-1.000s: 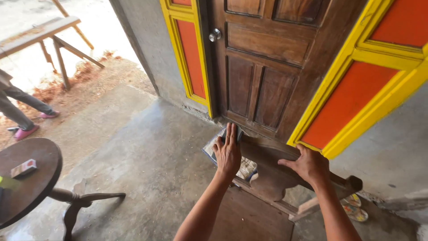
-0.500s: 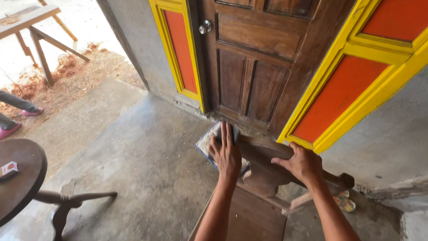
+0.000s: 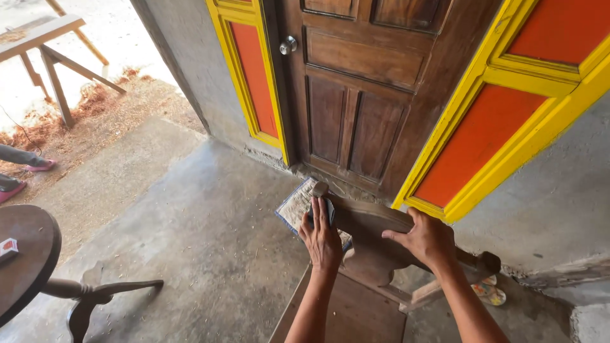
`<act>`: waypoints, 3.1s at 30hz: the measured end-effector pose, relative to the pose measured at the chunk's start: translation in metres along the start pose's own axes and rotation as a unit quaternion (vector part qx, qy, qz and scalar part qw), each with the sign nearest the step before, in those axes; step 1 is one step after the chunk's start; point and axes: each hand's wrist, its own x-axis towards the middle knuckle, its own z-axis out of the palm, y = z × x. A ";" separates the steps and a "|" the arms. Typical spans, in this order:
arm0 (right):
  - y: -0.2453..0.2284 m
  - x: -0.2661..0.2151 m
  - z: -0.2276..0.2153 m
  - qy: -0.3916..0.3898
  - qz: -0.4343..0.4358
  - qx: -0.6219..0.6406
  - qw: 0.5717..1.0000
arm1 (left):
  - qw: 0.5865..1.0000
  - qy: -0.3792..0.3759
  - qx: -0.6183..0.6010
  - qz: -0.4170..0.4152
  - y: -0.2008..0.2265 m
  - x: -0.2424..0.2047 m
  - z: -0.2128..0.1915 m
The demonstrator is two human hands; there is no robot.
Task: Sanding the wooden parts of a chair using a piece of sandpaper.
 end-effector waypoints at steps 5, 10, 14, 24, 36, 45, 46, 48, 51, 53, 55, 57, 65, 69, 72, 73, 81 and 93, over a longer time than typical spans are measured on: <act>-0.006 -0.002 -0.004 -0.112 0.104 -0.011 0.988 | 1.000 0.027 0.005 0.011 -0.006 -0.006 -0.008; -0.003 0.002 -0.002 -0.094 0.082 -0.033 0.992 | 1.000 -0.002 0.008 0.021 -0.003 0.047 -0.012; -0.005 -0.002 -0.002 -0.090 0.083 -0.018 0.992 | 0.992 -0.095 0.050 0.068 -0.001 0.068 -0.050; -0.011 0.001 -0.010 -0.094 0.099 -0.012 0.991 | 0.995 -0.083 0.045 0.028 -0.002 0.064 -0.043; -0.002 0.008 -0.002 -0.049 0.059 -0.010 0.997 | 0.989 -0.079 0.109 0.057 -0.005 0.056 -0.038; 0.005 -0.005 -0.004 -0.059 0.038 0.042 0.997 | 0.907 -0.358 0.206 0.084 0.025 0.116 -0.075; 0.003 -0.006 -0.005 -0.091 0.059 0.057 0.992 | 0.897 -0.327 0.255 0.153 0.023 0.100 -0.071; 0.010 -0.006 -0.001 -0.088 0.044 0.050 0.994 | 0.918 -0.321 0.204 0.112 0.026 0.105 -0.079; 0.026 -0.013 0.006 -0.065 0.017 0.103 0.992 | 0.952 -0.280 0.122 0.010 0.025 0.097 -0.085; 0.036 -0.012 0.008 -0.042 0.002 0.160 0.986 | 0.965 -0.242 0.090 -0.050 0.017 0.069 -0.065; 0.039 -0.009 0.010 -0.022 0.008 0.265 0.964 | 0.991 -0.083 0.084 0.069 0.001 0.018 -0.026; 0.040 -0.012 0.009 -0.027 0.007 0.274 0.961 | 0.995 -0.099 0.006 0.010 0.025 0.004 -0.037; 0.042 -0.015 0.009 -0.046 0.010 0.306 0.951 | 0.998 -0.056 -0.002 -0.014 0.029 -0.002 -0.033; 0.041 -0.012 0.014 -0.037 0.044 0.315 0.947 | 0.983 -0.124 0.103 0.089 0.038 0.034 -0.065; 0.041 -0.013 0.016 -0.023 0.055 0.308 0.950 | 0.947 -0.219 0.213 0.105 0.028 0.064 -0.082; 0.041 -0.015 0.016 -0.014 0.047 0.321 0.946 | 0.927 -0.244 0.258 0.123 0.024 0.074 -0.087; 0.034 -0.015 0.008 -0.012 0.048 0.254 0.966 | 0.923 -0.323 0.147 0.148 -0.009 0.115 -0.066; 0.030 -0.009 0.011 0.013 0.055 0.258 0.964 | 0.948 -0.245 0.158 0.129 0.003 0.095 -0.079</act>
